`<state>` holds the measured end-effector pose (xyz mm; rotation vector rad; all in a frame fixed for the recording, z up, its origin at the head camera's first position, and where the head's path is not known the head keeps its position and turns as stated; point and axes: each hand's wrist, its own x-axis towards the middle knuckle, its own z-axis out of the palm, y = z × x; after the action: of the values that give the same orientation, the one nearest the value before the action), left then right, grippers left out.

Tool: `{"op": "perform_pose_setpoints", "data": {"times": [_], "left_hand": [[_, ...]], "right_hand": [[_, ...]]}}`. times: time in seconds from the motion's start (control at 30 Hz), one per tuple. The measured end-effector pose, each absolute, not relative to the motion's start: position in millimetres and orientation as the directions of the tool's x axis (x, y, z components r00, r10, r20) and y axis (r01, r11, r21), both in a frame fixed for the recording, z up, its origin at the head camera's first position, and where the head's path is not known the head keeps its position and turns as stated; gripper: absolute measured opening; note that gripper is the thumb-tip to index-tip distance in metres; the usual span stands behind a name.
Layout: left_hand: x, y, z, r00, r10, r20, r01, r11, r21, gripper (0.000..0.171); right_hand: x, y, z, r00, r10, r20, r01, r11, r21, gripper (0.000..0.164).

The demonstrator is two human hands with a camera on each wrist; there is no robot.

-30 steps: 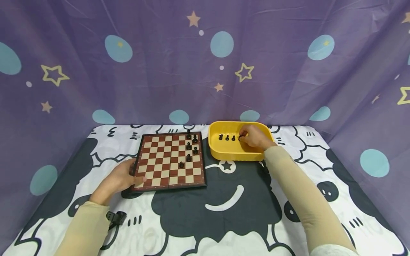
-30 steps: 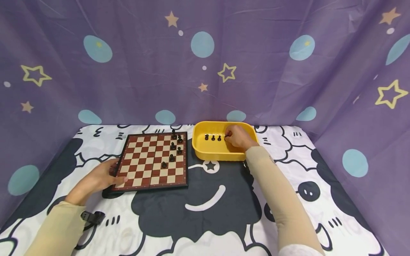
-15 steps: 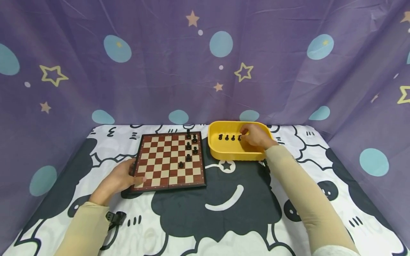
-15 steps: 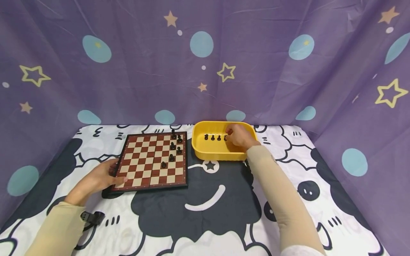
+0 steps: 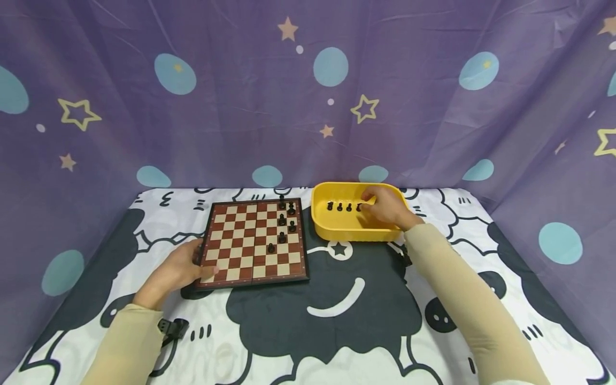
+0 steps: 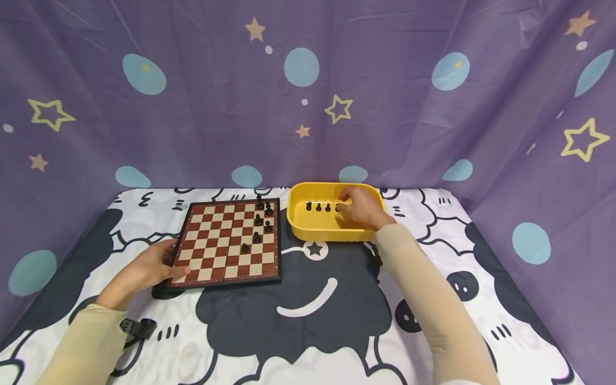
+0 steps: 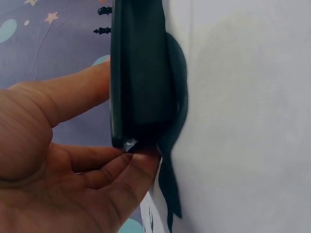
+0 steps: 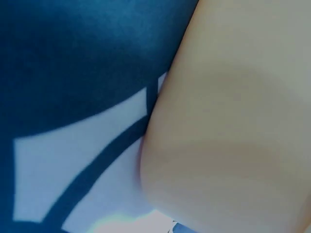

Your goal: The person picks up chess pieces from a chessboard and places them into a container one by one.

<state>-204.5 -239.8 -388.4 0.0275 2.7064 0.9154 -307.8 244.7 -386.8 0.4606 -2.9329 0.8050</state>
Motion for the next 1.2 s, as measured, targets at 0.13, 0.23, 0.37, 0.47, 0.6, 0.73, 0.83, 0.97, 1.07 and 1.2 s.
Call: {"op": "perform_pose_setpoints", "data": {"times": [0.13,0.23,0.37,0.47,0.6,0.73,0.83,0.97,1.07,1.2], "left_hand": [[-204.3,-241.2,-387.6,-0.958,0.099,-0.268,-0.083,0.800,0.594,0.088],[-203.9,-241.7,-388.0,-0.958,0.095,-0.272,-0.088,0.801,0.592,0.088],[-203.7,-242.5,-388.3,-0.957,0.097,-0.273,-0.088,0.801,0.592,0.088],[-203.7,-242.6,-388.6,-0.958,0.096,-0.271,-0.089,0.797,0.597,0.088],[-204.4,-239.8,-391.2,-0.960,0.107,-0.259,-0.076,0.790,0.609,0.086],[-205.2,-238.5,-392.3,-0.961,0.109,-0.255,-0.071,0.791,0.608,0.086],[-205.2,-239.1,-392.3,-0.961,0.105,-0.254,-0.074,0.792,0.607,0.085],[-204.5,-239.7,-392.5,-0.964,0.110,-0.244,-0.063,0.791,0.608,0.083],[-203.6,-240.3,-392.0,-0.965,0.109,-0.238,-0.059,0.795,0.603,0.083],[-203.8,-240.5,-390.1,-0.963,0.109,-0.245,-0.063,0.797,0.601,0.084]], "right_hand": [[-302.9,243.0,-384.5,-0.941,-0.285,0.184,-0.339,0.804,-0.488,0.024],[-297.6,242.2,-383.3,-0.929,-0.299,0.219,-0.370,0.791,-0.488,0.025],[-290.9,243.1,-383.1,-0.914,-0.317,0.252,-0.403,0.773,-0.489,0.025],[-285.1,243.4,-381.4,-0.907,-0.326,0.267,-0.419,0.760,-0.497,0.024],[-274.5,244.3,-378.9,-0.906,-0.312,0.287,-0.420,0.755,-0.503,0.022],[-264.8,244.1,-378.8,-0.911,-0.306,0.278,-0.410,0.745,-0.525,0.023],[-259.0,241.9,-378.4,-0.910,-0.312,0.273,-0.413,0.734,-0.539,0.025],[-252.1,236.9,-377.0,-0.902,-0.313,0.297,-0.429,0.724,-0.541,0.025],[-247.7,231.5,-376.4,-0.891,-0.320,0.323,-0.451,0.718,-0.530,0.024],[-240.4,224.2,-375.6,-0.875,-0.332,0.352,-0.479,0.706,-0.522,0.024]]}}
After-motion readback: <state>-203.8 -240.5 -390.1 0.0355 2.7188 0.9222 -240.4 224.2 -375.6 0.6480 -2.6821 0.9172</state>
